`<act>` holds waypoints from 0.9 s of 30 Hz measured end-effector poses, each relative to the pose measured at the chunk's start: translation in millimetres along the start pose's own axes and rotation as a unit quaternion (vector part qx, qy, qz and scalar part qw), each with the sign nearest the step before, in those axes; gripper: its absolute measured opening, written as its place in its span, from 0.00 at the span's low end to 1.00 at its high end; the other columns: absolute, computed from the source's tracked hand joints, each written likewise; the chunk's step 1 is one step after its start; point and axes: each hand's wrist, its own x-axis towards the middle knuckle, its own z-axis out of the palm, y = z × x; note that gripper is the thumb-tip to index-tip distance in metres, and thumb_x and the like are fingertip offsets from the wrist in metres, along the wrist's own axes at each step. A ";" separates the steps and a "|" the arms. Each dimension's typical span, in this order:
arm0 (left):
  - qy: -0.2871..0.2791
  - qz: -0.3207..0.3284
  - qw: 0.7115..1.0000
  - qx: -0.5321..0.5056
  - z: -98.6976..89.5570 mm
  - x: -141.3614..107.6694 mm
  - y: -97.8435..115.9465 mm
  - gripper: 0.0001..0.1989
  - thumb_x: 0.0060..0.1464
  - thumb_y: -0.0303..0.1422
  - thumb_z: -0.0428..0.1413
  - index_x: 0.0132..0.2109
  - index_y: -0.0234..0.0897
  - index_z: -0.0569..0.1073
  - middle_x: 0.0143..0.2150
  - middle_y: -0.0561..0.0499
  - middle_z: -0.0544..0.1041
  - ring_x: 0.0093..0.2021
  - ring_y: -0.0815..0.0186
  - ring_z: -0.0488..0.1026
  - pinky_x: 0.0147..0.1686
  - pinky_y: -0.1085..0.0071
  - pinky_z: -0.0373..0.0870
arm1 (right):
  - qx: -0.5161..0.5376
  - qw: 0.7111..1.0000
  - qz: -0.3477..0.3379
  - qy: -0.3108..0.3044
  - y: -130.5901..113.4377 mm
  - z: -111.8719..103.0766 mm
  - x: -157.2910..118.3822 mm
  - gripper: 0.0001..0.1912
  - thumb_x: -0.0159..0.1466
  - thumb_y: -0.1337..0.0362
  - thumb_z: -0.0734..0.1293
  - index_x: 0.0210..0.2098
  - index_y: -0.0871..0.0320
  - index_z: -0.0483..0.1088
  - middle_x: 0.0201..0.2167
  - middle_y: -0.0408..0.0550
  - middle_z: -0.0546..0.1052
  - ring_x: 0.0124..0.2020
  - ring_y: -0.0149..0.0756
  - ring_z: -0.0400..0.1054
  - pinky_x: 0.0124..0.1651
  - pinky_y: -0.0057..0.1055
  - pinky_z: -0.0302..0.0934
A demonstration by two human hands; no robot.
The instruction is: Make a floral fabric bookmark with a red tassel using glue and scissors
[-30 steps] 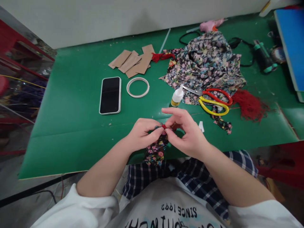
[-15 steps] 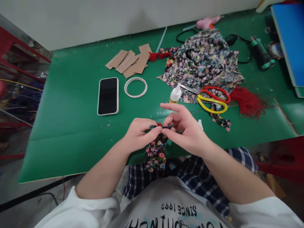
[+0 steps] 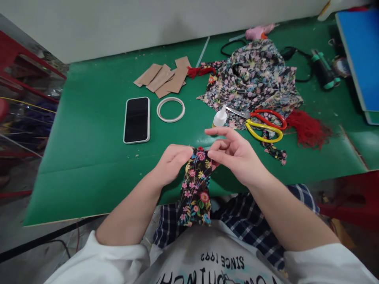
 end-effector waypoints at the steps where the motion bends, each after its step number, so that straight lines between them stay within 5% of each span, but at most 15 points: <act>1: 0.029 0.021 0.999 0.018 -2.2 0.2 -1.1 0.21 0.60 0.40 0.43 0.23 0.34 0.66 0.20 0.54 0.65 0.21 0.72 0.60 0.22 0.74 0.59 | 0.006 1.000 0.003 0.008 -1.0 -0.5 0.2 0.19 0.58 0.67 0.68 0.48 0.53 0.63 0.23 0.35 0.69 0.23 0.23 0.67 0.26 0.21 0.68; 5: 0.118 0.188 0.957 0.185 -10.2 -0.6 8.8 0.11 0.55 0.30 0.50 0.45 0.37 0.71 0.44 0.47 0.73 0.43 0.63 0.71 0.41 0.66 0.69 | 0.038 0.999 0.020 0.027 -5.9 -3.0 0.3 0.19 0.56 0.66 0.69 0.46 0.53 0.64 0.22 0.34 0.68 0.22 0.22 0.66 0.26 0.20 0.68; 9: 0.005 0.324 0.874 0.363 -9.7 -1.1 31.6 0.17 0.54 0.29 0.53 0.52 0.41 0.69 0.57 0.43 0.68 0.60 0.55 0.61 0.55 0.54 0.61 | 0.068 0.996 0.033 0.041 -10.0 -6.0 -0.7 0.18 0.55 0.66 0.70 0.44 0.54 0.65 0.22 0.34 0.69 0.22 0.22 0.66 0.25 0.19 0.67; 14: -0.014 0.463 0.767 0.444 -4.2 13.2 52.1 0.12 0.52 0.24 0.56 0.45 0.35 0.73 0.45 0.50 0.78 0.49 0.63 0.72 0.54 0.61 0.63 | 0.102 0.993 0.034 0.041 -16.0 -8.2 -3.3 0.17 0.54 0.66 0.70 0.43 0.54 0.66 0.20 0.34 0.68 0.20 0.22 0.65 0.24 0.19 0.66; 17: -0.010 0.522 0.726 0.448 -3.4 26.1 69.6 0.11 0.50 0.23 0.59 0.42 0.33 0.74 0.41 0.51 0.80 0.43 0.65 0.76 0.54 0.62 0.62 | 0.106 0.994 0.018 0.025 -23.9 -12.9 -5.2 0.17 0.56 0.62 0.69 0.45 0.53 0.66 0.20 0.34 0.68 0.19 0.22 0.65 0.23 0.20 0.64; 20: 0.011 0.528 0.738 0.421 -6.2 33.6 88.8 0.09 0.51 0.25 0.58 0.41 0.37 0.75 0.40 0.52 0.80 0.42 0.66 0.76 0.54 0.64 0.64 | 0.044 0.998 -0.019 0.051 -35.1 -29.2 -8.0 0.16 0.60 0.57 0.65 0.46 0.52 0.65 0.23 0.37 0.72 0.21 0.27 0.68 0.25 0.25 0.65; 22: 0.044 0.483 0.791 0.374 -9.4 35.9 95.9 0.13 0.53 0.26 0.56 0.46 0.42 0.74 0.42 0.54 0.79 0.43 0.66 0.76 0.52 0.63 0.67 | -0.069 0.987 -0.062 0.128 -42.4 -48.7 -11.2 0.14 0.61 0.55 0.63 0.44 0.54 0.67 0.24 0.40 0.73 0.23 0.29 0.70 0.28 0.28 0.65; 25: 0.141 0.381 0.875 0.264 -13.9 38.9 95.0 0.19 0.50 0.24 0.58 0.49 0.48 0.73 0.42 0.55 0.78 0.42 0.66 0.75 0.46 0.66 0.72 | -0.344 0.883 -0.117 0.296 -48.9 -84.9 -16.1 0.12 0.61 0.57 0.63 0.38 0.56 0.72 0.23 0.42 0.73 0.26 0.31 0.69 0.33 0.30 0.64; 27: 0.158 0.330 0.905 0.219 -16.6 41.8 90.9 0.17 0.49 0.24 0.59 0.45 0.48 0.75 0.44 0.53 0.77 0.41 0.66 0.75 0.43 0.68 0.73 | -0.487 0.806 -0.099 0.323 -48.6 -106.8 -17.1 0.12 0.62 0.59 0.61 0.37 0.56 0.74 0.28 0.45 0.76 0.31 0.35 0.70 0.37 0.32 0.63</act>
